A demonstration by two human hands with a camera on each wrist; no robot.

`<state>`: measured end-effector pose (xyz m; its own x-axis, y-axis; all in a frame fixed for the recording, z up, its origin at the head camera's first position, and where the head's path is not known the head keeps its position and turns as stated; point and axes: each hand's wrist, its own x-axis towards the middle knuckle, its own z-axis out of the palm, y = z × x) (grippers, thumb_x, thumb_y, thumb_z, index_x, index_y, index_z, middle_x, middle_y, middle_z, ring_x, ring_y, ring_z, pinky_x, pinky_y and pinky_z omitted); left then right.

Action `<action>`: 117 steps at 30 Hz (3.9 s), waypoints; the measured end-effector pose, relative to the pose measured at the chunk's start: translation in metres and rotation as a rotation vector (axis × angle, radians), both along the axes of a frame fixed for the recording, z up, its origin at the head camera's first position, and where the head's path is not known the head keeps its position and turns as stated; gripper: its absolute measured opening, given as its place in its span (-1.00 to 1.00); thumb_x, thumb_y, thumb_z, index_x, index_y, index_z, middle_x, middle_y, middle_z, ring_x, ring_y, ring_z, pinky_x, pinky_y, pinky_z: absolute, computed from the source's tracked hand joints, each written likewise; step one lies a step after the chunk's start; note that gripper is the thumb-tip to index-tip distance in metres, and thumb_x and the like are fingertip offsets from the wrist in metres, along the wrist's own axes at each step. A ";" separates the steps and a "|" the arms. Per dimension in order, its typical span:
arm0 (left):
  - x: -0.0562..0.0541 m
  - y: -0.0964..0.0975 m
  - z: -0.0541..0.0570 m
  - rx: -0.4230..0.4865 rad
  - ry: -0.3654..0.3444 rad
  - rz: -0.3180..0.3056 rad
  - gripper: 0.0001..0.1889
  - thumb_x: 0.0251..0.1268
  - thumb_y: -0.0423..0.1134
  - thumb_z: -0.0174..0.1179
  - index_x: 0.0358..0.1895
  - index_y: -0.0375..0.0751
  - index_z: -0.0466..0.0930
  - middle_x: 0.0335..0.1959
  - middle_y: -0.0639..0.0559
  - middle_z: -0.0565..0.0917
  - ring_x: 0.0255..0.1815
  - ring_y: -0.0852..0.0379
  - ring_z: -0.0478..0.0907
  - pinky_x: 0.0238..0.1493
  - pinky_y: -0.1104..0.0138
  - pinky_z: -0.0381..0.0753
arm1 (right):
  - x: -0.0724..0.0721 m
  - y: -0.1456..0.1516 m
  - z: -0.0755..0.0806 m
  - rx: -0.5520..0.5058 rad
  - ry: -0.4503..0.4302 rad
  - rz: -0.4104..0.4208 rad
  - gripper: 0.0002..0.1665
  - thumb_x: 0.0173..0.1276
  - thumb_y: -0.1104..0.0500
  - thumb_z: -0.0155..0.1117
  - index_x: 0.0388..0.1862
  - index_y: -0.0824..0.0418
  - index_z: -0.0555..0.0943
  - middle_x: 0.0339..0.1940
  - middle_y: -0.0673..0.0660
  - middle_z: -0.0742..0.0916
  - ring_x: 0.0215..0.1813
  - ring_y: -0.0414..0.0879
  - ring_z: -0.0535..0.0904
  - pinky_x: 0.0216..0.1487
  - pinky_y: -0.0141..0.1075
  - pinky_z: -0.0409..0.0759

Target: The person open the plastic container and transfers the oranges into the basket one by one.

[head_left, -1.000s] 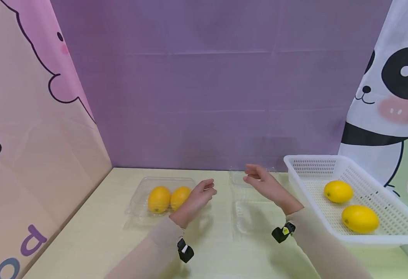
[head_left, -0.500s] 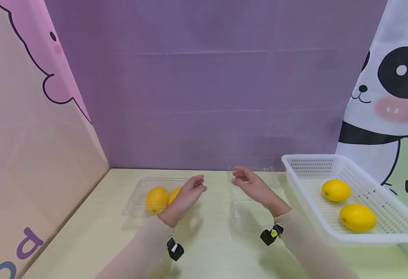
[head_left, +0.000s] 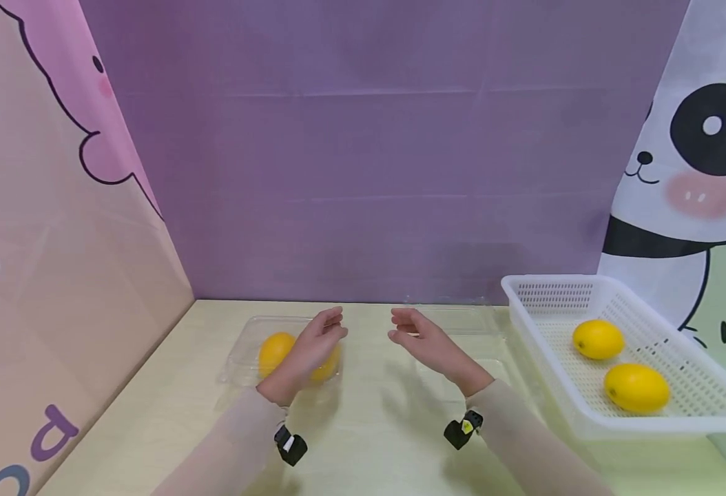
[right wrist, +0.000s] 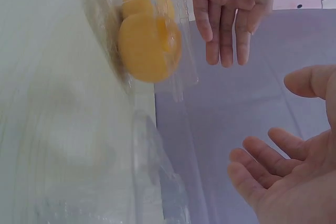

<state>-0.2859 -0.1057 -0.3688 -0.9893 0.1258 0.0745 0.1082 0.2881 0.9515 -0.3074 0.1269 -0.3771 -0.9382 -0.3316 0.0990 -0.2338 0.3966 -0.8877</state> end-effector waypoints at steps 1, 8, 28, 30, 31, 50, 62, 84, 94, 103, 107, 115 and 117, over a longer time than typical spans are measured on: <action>0.000 -0.002 0.000 -0.004 -0.002 0.004 -0.43 0.53 -0.23 0.01 0.51 -0.34 0.18 0.46 -0.28 0.30 0.47 -0.19 0.22 0.47 -0.01 0.19 | 0.001 -0.001 -0.001 -0.002 0.003 -0.002 -0.34 0.51 0.02 0.21 0.51 0.13 0.32 0.40 0.11 0.50 0.40 0.07 0.39 0.34 0.09 0.41; 0.002 -0.015 0.003 -0.018 -0.002 0.011 -0.43 0.55 -0.24 -0.01 0.52 -0.32 0.16 0.48 -0.29 0.26 0.49 -0.20 0.19 0.46 -0.04 0.21 | 0.005 -0.008 -0.005 -0.030 0.005 0.009 -0.35 0.49 0.00 0.23 0.49 0.09 0.35 0.39 0.09 0.51 0.40 0.05 0.40 0.33 0.07 0.42; 0.016 -0.054 0.008 -0.059 0.021 0.043 -0.41 0.57 -0.27 -0.04 0.54 -0.37 0.07 0.50 -0.35 0.18 0.51 -0.26 0.11 0.50 -0.04 0.08 | 0.008 -0.037 -0.011 -0.012 0.007 0.076 -0.25 0.44 -0.13 0.27 0.48 0.16 0.35 0.41 0.14 0.48 0.41 0.10 0.38 0.32 0.06 0.45; 0.017 -0.059 0.008 -0.059 0.016 0.046 -0.41 0.57 -0.27 -0.05 0.54 -0.38 0.05 0.51 -0.36 0.16 0.52 -0.26 0.09 0.50 -0.05 0.07 | 0.009 -0.040 -0.012 -0.012 0.011 0.081 -0.25 0.44 -0.13 0.27 0.47 0.17 0.35 0.41 0.15 0.48 0.41 0.11 0.38 0.32 0.06 0.44; 0.017 -0.061 0.008 -0.062 0.013 0.048 -0.40 0.57 -0.26 -0.05 0.55 -0.38 0.04 0.51 -0.36 0.15 0.52 -0.27 0.08 0.50 -0.05 0.07 | 0.009 -0.042 -0.012 -0.012 0.014 0.081 -0.25 0.44 -0.13 0.28 0.47 0.16 0.35 0.41 0.15 0.48 0.41 0.11 0.39 0.32 0.06 0.44; 0.019 -0.095 0.004 -0.117 -0.005 0.096 -0.36 0.58 -0.25 -0.06 0.57 -0.41 -0.04 0.52 -0.39 0.10 0.53 -0.30 0.04 0.49 -0.09 0.09 | 0.012 -0.067 -0.027 -0.031 -0.031 0.040 -0.19 0.38 -0.13 0.35 0.48 0.19 0.34 0.41 0.18 0.49 0.40 0.15 0.38 0.32 0.08 0.44; 0.019 -0.111 0.001 -0.121 -0.021 0.116 -0.34 0.59 -0.22 -0.07 0.58 -0.40 -0.10 0.54 -0.40 0.05 0.55 -0.30 -0.01 0.49 -0.12 0.07 | 0.016 -0.078 -0.034 -0.040 -0.035 0.017 -0.14 0.34 -0.12 0.39 0.48 0.24 0.34 0.41 0.19 0.49 0.39 0.16 0.39 0.34 0.07 0.41; 0.012 -0.135 -0.010 -0.297 -0.164 0.153 -0.20 0.49 -0.12 -0.08 0.54 -0.55 -0.24 0.51 -0.58 -0.17 0.52 -0.49 -0.16 0.45 -0.26 -0.02 | 0.017 -0.088 -0.044 -0.045 -0.071 0.034 0.00 0.33 -0.17 0.38 0.57 0.23 0.21 0.53 0.21 0.34 0.47 0.22 0.30 0.34 0.13 0.39; 0.011 -0.139 -0.015 -0.274 -0.232 0.111 -0.14 0.51 -0.04 -0.09 0.55 -0.51 -0.33 0.53 -0.57 -0.22 0.52 -0.49 -0.17 0.44 -0.30 -0.08 | 0.019 -0.096 -0.046 -0.041 -0.066 0.029 -0.04 0.36 -0.14 0.36 0.56 0.25 0.22 0.50 0.25 0.38 0.46 0.24 0.31 0.33 0.14 0.41; 0.012 -0.139 -0.016 -0.269 -0.246 0.115 -0.13 0.52 -0.03 -0.08 0.56 -0.49 -0.36 0.53 -0.56 -0.25 0.51 -0.50 -0.17 0.42 -0.33 -0.09 | 0.019 -0.095 -0.048 -0.043 -0.039 0.038 -0.12 0.39 -0.06 0.36 0.53 0.30 0.27 0.49 0.25 0.40 0.42 0.24 0.37 0.33 0.11 0.42; 0.013 -0.139 -0.016 -0.270 -0.248 0.113 -0.13 0.53 -0.02 -0.07 0.56 -0.48 -0.36 0.53 -0.56 -0.25 0.51 -0.50 -0.16 0.42 -0.34 -0.09 | 0.020 -0.095 -0.047 -0.046 -0.042 0.034 -0.12 0.39 -0.05 0.36 0.53 0.30 0.27 0.48 0.27 0.40 0.41 0.24 0.38 0.33 0.11 0.42; 0.015 -0.135 -0.015 -0.277 -0.229 0.109 -0.14 0.53 -0.03 -0.06 0.55 -0.50 -0.32 0.53 -0.55 -0.20 0.50 -0.51 -0.12 0.42 -0.33 -0.06 | 0.025 -0.092 -0.044 -0.042 -0.033 0.031 -0.15 0.39 -0.02 0.36 0.51 0.33 0.29 0.45 0.32 0.41 0.38 0.26 0.41 0.30 0.12 0.46; 0.015 -0.135 -0.015 -0.280 -0.221 0.105 -0.14 0.53 -0.04 -0.05 0.55 -0.53 -0.31 0.52 -0.56 -0.19 0.49 -0.51 -0.10 0.42 -0.32 -0.04 | 0.025 -0.091 -0.044 -0.036 -0.033 0.030 -0.15 0.39 -0.03 0.36 0.51 0.32 0.29 0.45 0.32 0.41 0.38 0.26 0.41 0.29 0.12 0.46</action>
